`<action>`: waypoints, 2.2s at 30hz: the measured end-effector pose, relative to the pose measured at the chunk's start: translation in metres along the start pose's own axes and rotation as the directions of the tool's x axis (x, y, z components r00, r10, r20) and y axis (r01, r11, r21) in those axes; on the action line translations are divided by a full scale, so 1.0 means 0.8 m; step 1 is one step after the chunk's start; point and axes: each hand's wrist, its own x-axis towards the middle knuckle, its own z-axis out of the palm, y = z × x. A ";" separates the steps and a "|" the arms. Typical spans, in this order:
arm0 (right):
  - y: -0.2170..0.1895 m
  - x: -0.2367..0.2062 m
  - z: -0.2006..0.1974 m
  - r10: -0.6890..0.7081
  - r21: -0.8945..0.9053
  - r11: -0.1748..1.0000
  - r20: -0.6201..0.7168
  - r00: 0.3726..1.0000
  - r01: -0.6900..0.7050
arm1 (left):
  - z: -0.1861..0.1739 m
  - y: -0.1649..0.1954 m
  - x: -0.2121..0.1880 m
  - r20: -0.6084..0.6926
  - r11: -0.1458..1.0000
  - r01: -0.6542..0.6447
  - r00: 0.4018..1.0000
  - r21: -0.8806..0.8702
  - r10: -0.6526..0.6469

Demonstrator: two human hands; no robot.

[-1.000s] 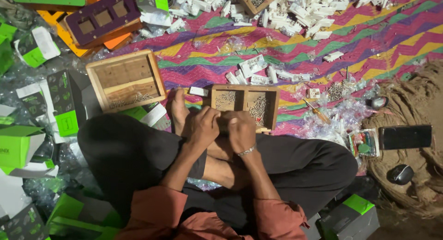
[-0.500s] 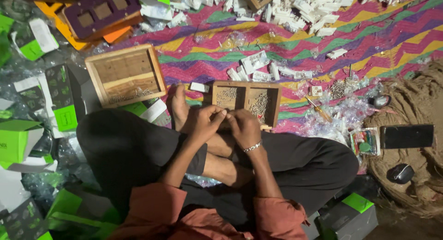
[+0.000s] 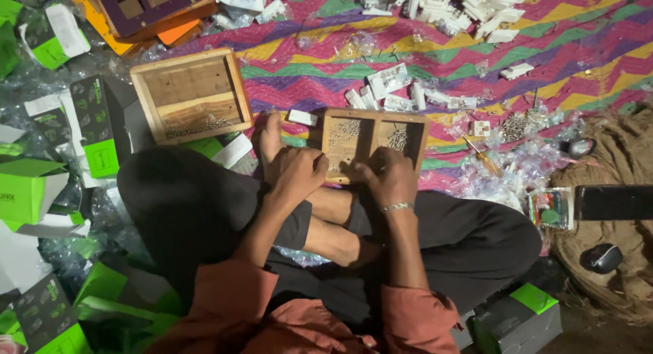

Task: The person sits on the floor and assembles small electrical components by hand. They pick up white plastic pieces and metal pins from a wooden box, insert the pins into the plastic, and place the assembled units into a second wooden box. The person repeats this process continuously.

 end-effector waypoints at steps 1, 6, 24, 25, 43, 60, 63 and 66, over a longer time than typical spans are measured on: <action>-0.002 0.001 0.006 -0.035 -0.061 0.998 -0.013 0.999 0.034 | 0.001 -0.002 0.002 0.039 1.000 0.010 0.999 -0.026 -0.009; 0.009 0.012 0.007 0.089 -0.134 0.985 -0.130 0.988 -0.106 | 0.011 0.010 0.010 0.058 0.986 -0.093 0.993 -0.139 0.102; -0.056 -0.022 -0.039 -0.350 0.224 0.920 0.104 0.931 0.321 | -0.003 0.013 -0.042 0.107 0.647 -0.247 0.963 0.721 0.248; -0.056 -0.023 -0.046 -0.337 0.255 0.918 0.095 0.937 0.304 | -0.006 0.014 -0.048 0.165 0.653 -0.303 0.950 0.694 0.265; -0.033 -0.002 -0.026 -0.369 0.202 0.924 0.246 0.896 0.325 | 0.001 0.069 -0.135 0.235 0.430 -0.239 0.970 0.871 0.063; -0.118 0.018 0.076 -0.510 0.104 0.801 0.636 0.579 0.590 | -0.037 0.089 -0.124 0.097 0.781 -0.441 0.889 0.442 0.447; -0.125 0.013 0.078 -0.466 0.077 0.836 0.623 0.629 0.543 | -0.039 0.085 -0.126 0.006 0.915 -0.326 0.942 0.239 0.335; -0.129 0.013 0.081 -0.455 0.061 0.853 0.575 0.680 0.518 | -0.039 0.072 -0.129 -0.092 0.948 -0.247 0.959 0.203 0.269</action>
